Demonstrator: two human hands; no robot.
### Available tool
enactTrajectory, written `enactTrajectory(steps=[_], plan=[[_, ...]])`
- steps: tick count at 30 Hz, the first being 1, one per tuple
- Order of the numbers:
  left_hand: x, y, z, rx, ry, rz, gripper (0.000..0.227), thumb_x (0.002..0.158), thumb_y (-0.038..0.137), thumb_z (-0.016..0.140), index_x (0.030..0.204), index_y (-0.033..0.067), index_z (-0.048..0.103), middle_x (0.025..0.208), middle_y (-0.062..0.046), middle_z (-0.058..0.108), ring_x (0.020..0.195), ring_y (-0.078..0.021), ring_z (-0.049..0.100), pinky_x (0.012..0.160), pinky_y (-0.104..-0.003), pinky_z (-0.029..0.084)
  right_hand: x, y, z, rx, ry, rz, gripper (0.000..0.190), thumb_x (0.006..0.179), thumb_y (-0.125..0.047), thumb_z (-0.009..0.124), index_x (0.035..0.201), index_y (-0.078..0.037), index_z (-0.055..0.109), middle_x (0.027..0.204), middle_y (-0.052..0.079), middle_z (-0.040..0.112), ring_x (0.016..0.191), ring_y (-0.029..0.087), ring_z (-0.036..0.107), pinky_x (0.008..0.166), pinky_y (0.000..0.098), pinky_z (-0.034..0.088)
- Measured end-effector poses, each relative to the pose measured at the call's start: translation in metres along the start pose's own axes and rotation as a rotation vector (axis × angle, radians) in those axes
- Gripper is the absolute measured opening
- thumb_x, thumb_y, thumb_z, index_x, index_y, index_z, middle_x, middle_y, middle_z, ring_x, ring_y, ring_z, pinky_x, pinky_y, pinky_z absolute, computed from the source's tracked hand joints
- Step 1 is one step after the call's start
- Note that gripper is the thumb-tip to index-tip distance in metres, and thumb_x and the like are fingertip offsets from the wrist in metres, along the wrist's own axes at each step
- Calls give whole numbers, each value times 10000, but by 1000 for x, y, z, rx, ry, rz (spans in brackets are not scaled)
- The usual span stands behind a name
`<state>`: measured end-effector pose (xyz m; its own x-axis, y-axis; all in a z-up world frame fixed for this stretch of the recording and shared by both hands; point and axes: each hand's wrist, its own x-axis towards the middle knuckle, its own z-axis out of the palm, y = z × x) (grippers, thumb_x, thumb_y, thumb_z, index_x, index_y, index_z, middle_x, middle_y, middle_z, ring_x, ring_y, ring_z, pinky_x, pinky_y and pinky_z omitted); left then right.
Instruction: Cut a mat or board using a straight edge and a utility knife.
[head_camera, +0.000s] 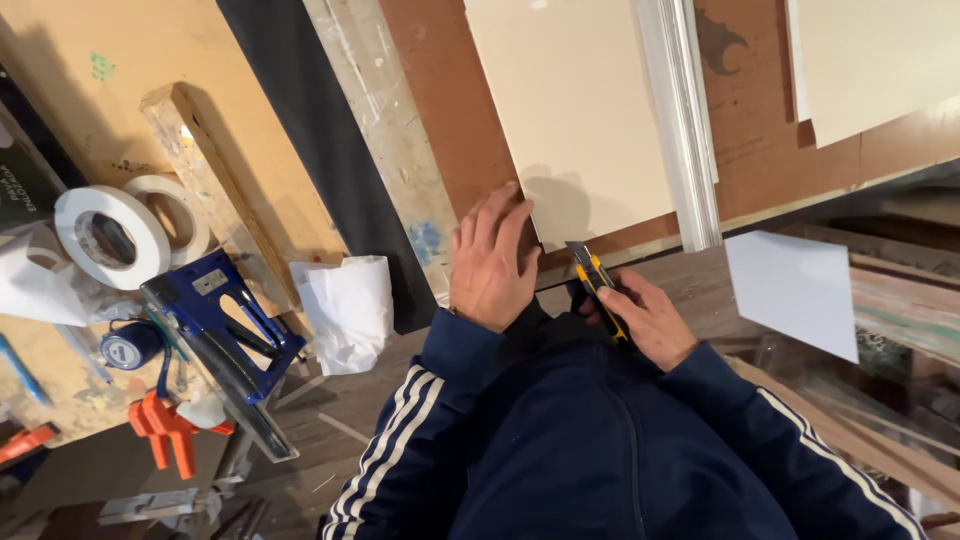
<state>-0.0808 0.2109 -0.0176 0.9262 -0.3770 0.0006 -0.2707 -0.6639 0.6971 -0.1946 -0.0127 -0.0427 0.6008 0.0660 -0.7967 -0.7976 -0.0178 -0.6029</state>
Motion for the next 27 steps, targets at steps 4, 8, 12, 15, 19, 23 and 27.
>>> enactTrajectory(steps=[4,8,12,15,19,23,27], plan=[[-7,-11,6,46,-21,-57,700,741,103,826,1382,108,546,1515,-96,475,1380,-354,469,1081,-498,390,5,8,-1,-28,-17,-14,323,991,-288,580,1080,11,663,953,107,766,856,177,718,791,309,552],[-7,-15,8,60,-41,-88,707,748,101,828,1391,104,535,1531,-105,463,1379,-351,465,1078,-499,378,10,14,-3,-14,-28,-23,302,994,-272,583,1079,8,659,944,104,760,853,173,710,793,308,546],[-7,-13,8,74,-33,-97,686,760,102,820,1386,101,540,1526,-101,470,1386,-351,463,1078,-498,379,10,13,-3,-9,-47,-32,299,1002,-263,571,1095,8,657,942,100,757,855,171,702,799,305,546],[4,-5,9,81,1,-67,645,778,108,807,1370,90,552,1521,-94,481,1399,-352,456,1094,-495,379,3,11,-6,65,-55,-30,308,1002,-258,564,1126,10,652,959,106,748,866,178,700,805,311,554],[44,18,18,85,17,14,592,813,118,792,1358,83,564,1519,-74,497,1419,-328,457,1132,-486,387,-13,17,-20,149,-38,-33,321,1009,-252,547,1177,7,633,988,108,737,888,181,694,811,318,552],[104,44,50,133,-24,146,571,844,166,798,1360,67,572,1511,-68,497,1414,-300,463,1142,-483,402,-26,41,-40,264,34,-46,325,1006,-203,530,1237,16,594,1025,122,722,916,184,682,833,325,546],[156,70,84,286,-95,205,645,801,265,832,1326,-3,572,1471,-110,468,1380,-323,454,1106,-490,407,-39,52,-50,426,59,-89,317,1000,-173,516,1248,23,551,1042,134,709,923,189,679,845,327,549]])
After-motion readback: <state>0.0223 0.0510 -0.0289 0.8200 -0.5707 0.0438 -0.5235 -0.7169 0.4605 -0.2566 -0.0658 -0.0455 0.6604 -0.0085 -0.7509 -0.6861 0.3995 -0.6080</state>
